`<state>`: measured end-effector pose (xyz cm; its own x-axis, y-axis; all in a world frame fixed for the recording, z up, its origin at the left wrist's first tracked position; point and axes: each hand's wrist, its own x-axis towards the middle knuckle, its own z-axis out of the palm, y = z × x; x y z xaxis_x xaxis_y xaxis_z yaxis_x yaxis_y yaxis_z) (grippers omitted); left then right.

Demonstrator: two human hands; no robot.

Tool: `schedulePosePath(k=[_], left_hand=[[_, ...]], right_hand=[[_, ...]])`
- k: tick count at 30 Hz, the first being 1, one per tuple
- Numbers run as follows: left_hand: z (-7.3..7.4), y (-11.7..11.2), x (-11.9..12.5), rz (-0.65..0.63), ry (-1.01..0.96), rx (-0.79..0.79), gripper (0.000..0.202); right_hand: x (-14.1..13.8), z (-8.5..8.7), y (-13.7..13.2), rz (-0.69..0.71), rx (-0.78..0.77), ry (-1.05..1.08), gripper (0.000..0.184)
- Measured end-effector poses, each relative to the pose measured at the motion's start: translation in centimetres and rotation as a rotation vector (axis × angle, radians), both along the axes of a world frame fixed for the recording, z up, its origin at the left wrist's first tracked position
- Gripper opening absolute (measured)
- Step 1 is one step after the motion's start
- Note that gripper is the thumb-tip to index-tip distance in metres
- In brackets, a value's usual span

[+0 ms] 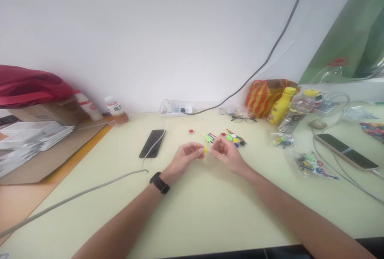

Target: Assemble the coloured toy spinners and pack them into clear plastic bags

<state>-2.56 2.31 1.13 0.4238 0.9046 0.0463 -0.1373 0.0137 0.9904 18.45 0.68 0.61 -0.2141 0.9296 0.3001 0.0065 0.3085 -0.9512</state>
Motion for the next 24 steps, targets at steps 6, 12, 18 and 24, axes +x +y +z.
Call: schedulePosePath(k=[6, 12, 18, 24], left_hand=[[-0.3, -0.01, 0.04, -0.038, 0.008, 0.037, 0.027], [-0.65, 0.03, 0.03, -0.057, 0.042, 0.043, 0.029], [-0.44, 0.06, -0.01, -0.033, 0.002, 0.017, 0.027], [-0.33, 0.21, -0.01, 0.027, -0.029, -0.005, 0.03]], right_hand=[[-0.14, 0.1, -0.2, 0.002, 0.016, -0.03, 0.032], [-0.18, -0.11, -0.14, 0.013, -0.009, -0.033, 0.031], [0.07, -0.28, 0.07, -0.011, -0.041, 0.014, 0.031], [-0.44, -0.45, -0.01, -0.069, -0.117, 0.113, 0.063]])
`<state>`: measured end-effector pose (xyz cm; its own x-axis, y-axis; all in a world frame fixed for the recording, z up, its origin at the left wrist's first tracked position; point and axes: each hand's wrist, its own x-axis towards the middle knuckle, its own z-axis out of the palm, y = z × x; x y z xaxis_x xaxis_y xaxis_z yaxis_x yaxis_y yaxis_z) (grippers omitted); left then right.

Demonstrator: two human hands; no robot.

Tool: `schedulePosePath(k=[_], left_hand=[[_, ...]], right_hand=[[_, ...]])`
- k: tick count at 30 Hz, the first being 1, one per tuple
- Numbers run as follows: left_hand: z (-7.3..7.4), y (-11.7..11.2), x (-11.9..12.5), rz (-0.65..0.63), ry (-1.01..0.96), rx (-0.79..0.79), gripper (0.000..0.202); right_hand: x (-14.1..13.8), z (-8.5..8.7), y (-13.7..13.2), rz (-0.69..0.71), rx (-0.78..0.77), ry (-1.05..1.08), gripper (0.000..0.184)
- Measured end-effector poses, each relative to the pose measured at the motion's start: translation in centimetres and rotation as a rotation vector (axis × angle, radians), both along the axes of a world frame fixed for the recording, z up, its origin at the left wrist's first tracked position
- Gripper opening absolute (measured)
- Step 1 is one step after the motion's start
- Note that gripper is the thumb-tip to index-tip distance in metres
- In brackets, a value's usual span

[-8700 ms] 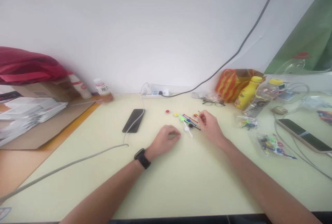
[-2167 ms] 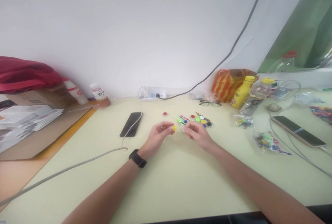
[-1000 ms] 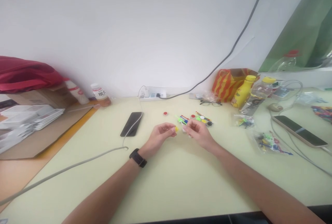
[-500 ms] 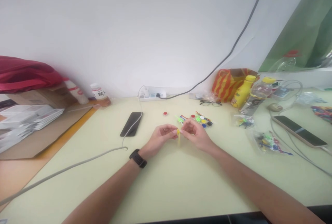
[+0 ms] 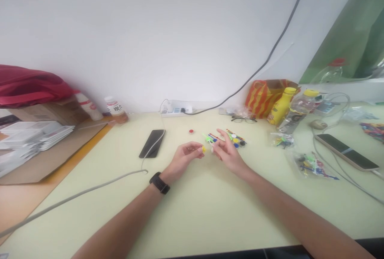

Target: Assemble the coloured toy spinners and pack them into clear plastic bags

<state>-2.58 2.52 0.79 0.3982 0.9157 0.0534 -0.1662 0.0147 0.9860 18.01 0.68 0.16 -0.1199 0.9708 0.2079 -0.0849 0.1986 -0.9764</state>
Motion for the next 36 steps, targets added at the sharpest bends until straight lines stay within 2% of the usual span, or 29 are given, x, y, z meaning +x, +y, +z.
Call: schedulePosePath(k=[1, 4, 7, 8, 11, 14, 21, 30, 36], left_hand=[[0.0, 0.0, 0.0, 0.009, 0.002, 0.0, 0.031], [0.0, 0.0, 0.0, 0.033, 0.009, 0.001, 0.031], [0.0, 0.0, 0.0, 0.063, 0.007, 0.003, 0.031], [0.0, 0.0, 0.0, 0.067, 0.007, 0.002, 0.031], [0.1, 0.0, 0.0, 0.06, 0.018, -0.008, 0.032], [0.1, -0.1, 0.0, 0.042, 0.032, 0.003, 0.031], [-0.2, -0.2, 0.0, -0.016, 0.053, 0.054, 0.028], [-0.5, -0.1, -0.1, -0.024, 0.053, 0.052, 0.029], [-0.4, 0.0, -0.1, -0.003, 0.043, 0.035, 0.03]], right_hand=[[-0.1, 0.0, 0.0, -0.02, -0.009, 0.019, 0.063], [-0.1, 0.0, -0.1, 0.035, -0.072, 0.002, 0.035], [0.3, 0.5, -0.2, 0.163, -0.101, -0.017, 0.063], [0.4, 0.7, -0.2, 0.16, -0.093, 0.003, 0.066], [0.6, 1.1, -0.2, 0.078, -0.078, 0.046, 0.054], [0.4, 1.1, -0.1, 0.065, -0.06, 0.034, 0.041], [-0.1, 0.1, -0.1, 0.091, -0.001, -0.034, 0.035], [0.1, 0.2, -0.1, 0.093, 0.002, -0.04, 0.032], [0.1, 0.5, -0.2, 0.002, 0.005, 0.001, 0.044]])
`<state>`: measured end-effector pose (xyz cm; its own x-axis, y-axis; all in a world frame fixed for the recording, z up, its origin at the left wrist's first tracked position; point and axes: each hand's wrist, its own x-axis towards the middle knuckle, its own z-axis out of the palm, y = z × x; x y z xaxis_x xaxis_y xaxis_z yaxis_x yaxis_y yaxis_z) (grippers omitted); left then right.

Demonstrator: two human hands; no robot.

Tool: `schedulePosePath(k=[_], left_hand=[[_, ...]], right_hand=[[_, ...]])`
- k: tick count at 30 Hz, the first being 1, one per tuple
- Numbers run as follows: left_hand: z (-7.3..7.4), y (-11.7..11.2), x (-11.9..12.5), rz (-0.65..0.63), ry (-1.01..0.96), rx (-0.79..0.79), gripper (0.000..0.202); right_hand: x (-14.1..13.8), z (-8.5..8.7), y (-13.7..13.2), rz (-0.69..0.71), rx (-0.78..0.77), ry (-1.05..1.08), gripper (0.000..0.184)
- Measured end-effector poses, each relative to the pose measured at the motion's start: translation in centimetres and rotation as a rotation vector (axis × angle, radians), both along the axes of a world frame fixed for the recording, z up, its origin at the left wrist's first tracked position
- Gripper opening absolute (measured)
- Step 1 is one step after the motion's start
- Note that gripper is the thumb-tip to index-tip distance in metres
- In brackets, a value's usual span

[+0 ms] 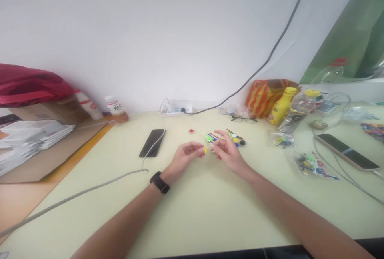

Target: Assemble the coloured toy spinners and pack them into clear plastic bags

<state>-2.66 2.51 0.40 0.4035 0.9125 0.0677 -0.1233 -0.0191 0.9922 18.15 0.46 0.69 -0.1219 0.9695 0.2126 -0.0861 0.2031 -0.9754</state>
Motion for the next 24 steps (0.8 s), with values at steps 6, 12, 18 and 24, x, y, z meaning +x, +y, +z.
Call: schedulePosePath(k=[6, 12, 18, 24], left_hand=[[0.2, 0.0, 0.1, 0.078, -0.021, 0.025, 0.03], [0.2, 0.0, 0.2, 0.055, -0.027, -0.001, 0.029], [0.2, 0.0, 0.2, 0.036, -0.025, 0.006, 0.028], [-0.1, -0.1, 0.2, -0.019, 0.001, 0.024, 0.029]], right_hand=[[0.8, 0.2, 0.0, 0.264, -0.133, 0.013, 0.061], [0.9, 0.8, 0.2, 0.092, -0.094, 0.076, 0.037], [0.8, 0.4, 0.4, 0.075, -0.061, 0.03, 0.033], [0.4, -0.6, 0.5, 0.132, -0.009, -0.058, 0.03]])
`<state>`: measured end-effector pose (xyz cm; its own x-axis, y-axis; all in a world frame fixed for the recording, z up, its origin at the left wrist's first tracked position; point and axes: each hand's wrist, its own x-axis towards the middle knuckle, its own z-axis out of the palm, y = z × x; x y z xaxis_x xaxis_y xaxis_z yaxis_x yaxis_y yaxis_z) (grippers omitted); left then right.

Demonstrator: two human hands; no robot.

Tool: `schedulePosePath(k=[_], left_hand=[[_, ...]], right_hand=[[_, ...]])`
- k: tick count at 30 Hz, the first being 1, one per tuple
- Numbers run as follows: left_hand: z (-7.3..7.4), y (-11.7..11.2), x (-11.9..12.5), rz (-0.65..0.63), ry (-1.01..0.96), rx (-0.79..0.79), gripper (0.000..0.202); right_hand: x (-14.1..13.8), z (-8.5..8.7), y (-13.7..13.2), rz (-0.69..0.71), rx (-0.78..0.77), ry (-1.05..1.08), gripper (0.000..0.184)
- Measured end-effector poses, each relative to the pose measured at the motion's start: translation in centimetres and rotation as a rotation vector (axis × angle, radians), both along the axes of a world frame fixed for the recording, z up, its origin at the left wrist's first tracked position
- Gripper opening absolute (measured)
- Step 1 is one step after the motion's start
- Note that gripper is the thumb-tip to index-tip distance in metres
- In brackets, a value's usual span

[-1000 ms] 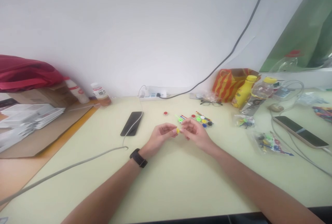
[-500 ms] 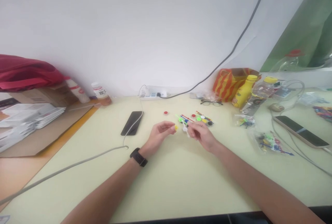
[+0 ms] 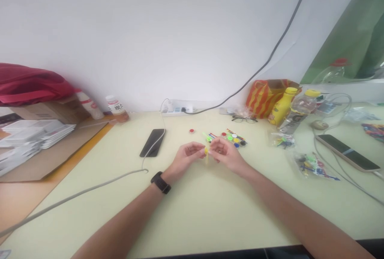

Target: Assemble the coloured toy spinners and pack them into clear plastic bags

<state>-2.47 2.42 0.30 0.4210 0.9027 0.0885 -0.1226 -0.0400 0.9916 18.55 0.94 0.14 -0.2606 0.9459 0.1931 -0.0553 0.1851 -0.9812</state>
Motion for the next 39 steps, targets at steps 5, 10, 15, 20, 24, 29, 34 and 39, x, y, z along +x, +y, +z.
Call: schedulePosePath(k=[5, 10, 15, 20, 24, 29, 34, 39], left_hand=[[0.0, -0.1, 0.0, -0.022, 0.011, 0.016, 0.029], [-0.1, 0.0, -0.1, -0.011, 0.007, -0.012, 0.03], [-0.2, 0.2, -0.2, 0.008, 0.0, -0.029, 0.029], [0.1, 0.1, -0.2, 0.05, -0.006, -0.033, 0.028], [0.3, 0.0, -0.1, 0.034, -0.015, -0.047, 0.028], [0.3, 0.1, -0.1, 0.031, -0.024, -0.047, 0.028], [0.3, 0.1, -0.1, 0.051, -0.023, -0.043, 0.028], [0.3, 0.0, -0.2, 0.047, -0.014, -0.039, 0.028]], right_hand=[[-0.2, -0.2, -0.1, 0.015, 0.02, -0.022, 0.03], [0.0, 0.2, -0.3, -0.066, 0.137, -0.123, 0.036], [0.3, 0.4, -0.6, -0.15, 0.262, -0.222, 0.032], [0.8, 0.6, -0.3, 0.025, 0.173, -0.319, 0.054], [0.6, 0.7, -0.5, -0.065, 0.248, -0.248, 0.031], [0.3, 0.4, -0.9, -0.096, 0.237, -0.218, 0.066], [0.6, 0.3, -0.6, -0.01, 0.169, -0.267, 0.036], [0.8, 0.7, -0.2, -0.045, 0.201, -0.234, 0.051]])
